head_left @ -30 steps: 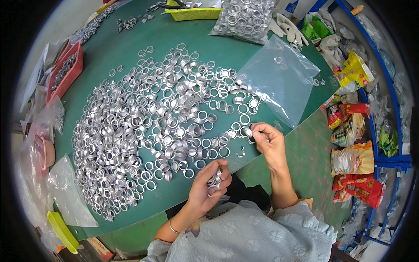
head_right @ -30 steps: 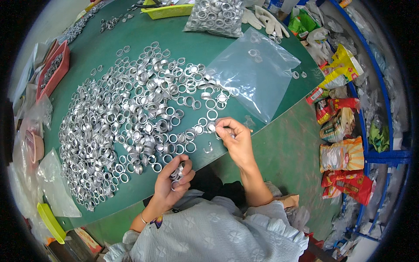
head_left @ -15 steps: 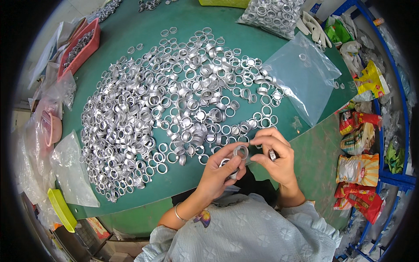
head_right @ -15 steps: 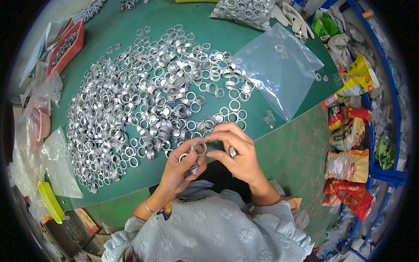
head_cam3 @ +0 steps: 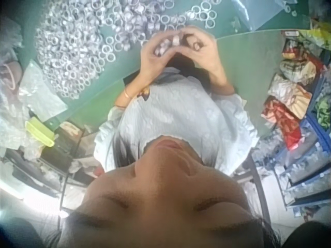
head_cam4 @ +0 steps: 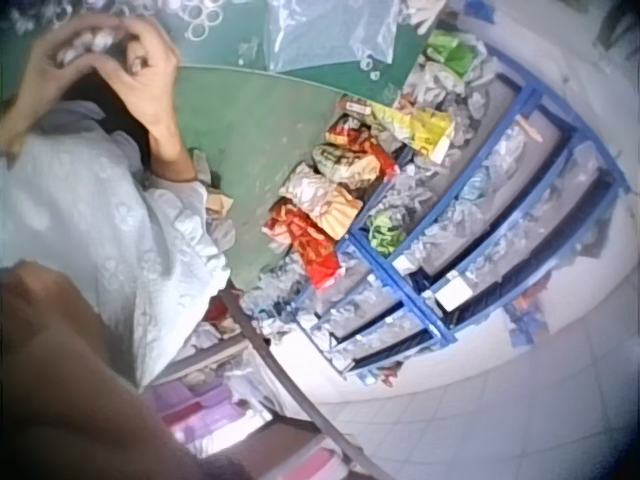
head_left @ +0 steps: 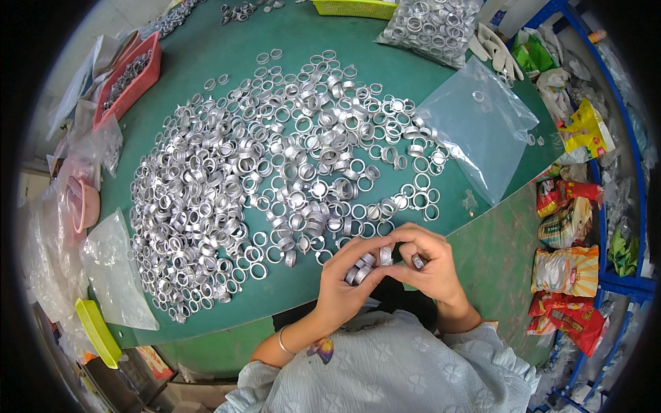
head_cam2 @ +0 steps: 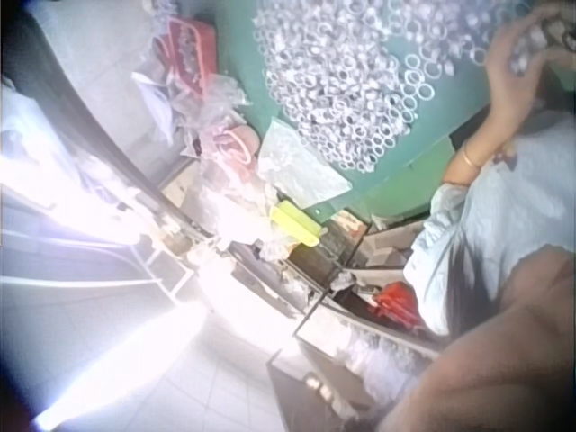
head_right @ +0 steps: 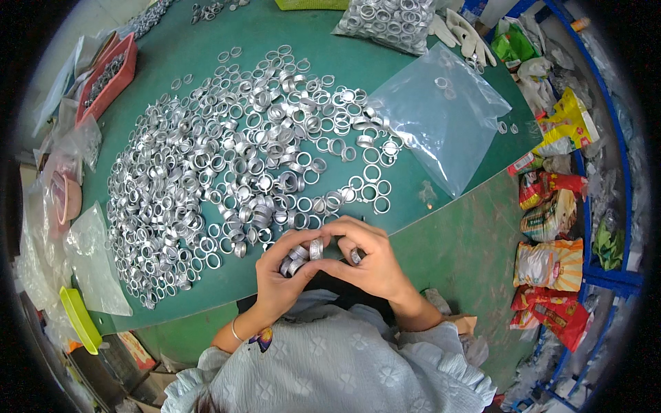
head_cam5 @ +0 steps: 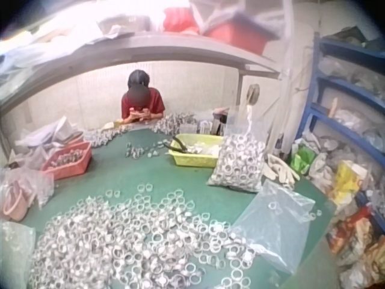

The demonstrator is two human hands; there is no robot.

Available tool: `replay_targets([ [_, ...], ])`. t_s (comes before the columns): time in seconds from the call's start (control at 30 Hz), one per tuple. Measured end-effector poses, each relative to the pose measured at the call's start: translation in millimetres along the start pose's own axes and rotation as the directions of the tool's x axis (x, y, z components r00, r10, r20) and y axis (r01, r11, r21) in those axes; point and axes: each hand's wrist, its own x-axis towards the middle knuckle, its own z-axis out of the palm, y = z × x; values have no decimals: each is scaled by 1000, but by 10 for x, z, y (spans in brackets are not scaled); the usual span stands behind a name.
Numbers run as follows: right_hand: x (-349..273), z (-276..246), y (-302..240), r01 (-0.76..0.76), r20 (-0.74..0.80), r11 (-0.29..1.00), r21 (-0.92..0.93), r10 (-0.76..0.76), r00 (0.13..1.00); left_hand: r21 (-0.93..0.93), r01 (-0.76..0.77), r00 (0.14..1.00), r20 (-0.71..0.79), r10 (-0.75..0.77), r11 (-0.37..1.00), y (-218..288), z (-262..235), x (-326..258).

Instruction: The person sorts metal rings from a large pile on a table by hand and places them into a plastic bag, occasionally picking up several at once.

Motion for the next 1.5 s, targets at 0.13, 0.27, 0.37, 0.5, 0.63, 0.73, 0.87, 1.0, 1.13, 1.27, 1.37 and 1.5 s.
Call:
replay_targets([
  [0.13,-85,-85,-11,-195,-2,872,448,219,976,-199,205,977,-7,-211,958,45,11,-24],
  [0.27,-76,-324,79,-76,-41,446,892,246,968,-476,372,917,53,-396,797,46,-69,-69],
  [0.37,-100,-487,168,-43,-98,351,935,372,923,-579,401,896,89,-434,710,39,-55,-72],
  [0.5,-80,-565,144,21,-196,344,939,484,853,-582,442,874,107,-474,683,30,-34,-89],
  [0.63,-152,-679,225,-99,-278,674,732,429,860,-562,446,870,88,-486,696,71,-11,-72],
  [0.73,-122,-591,170,-250,-471,965,-77,185,862,-554,454,868,96,-488,698,85,-16,-76],
  [0.87,-108,-449,306,-209,-358,706,-677,-68,931,-550,470,860,109,-498,691,81,-8,-67],
  [1.0,-130,-468,330,-193,-405,919,-344,40,913,-559,473,858,115,-501,681,77,-7,-72],
  [1.13,-159,-452,195,-211,-237,779,590,418,877,-553,467,860,104,-499,690,79,-4,-76],
  [1.27,-137,-358,150,-97,-241,788,608,300,923,-570,471,862,134,-489,673,64,-22,-107],
  [1.37,-127,-338,139,-69,-225,740,669,290,930,-572,458,868,123,-481,680,53,-24,-117],
  [1.5,-83,-418,149,-10,-180,425,905,403,897,-568,451,868,101,-486,688,37,-40,-135],
])
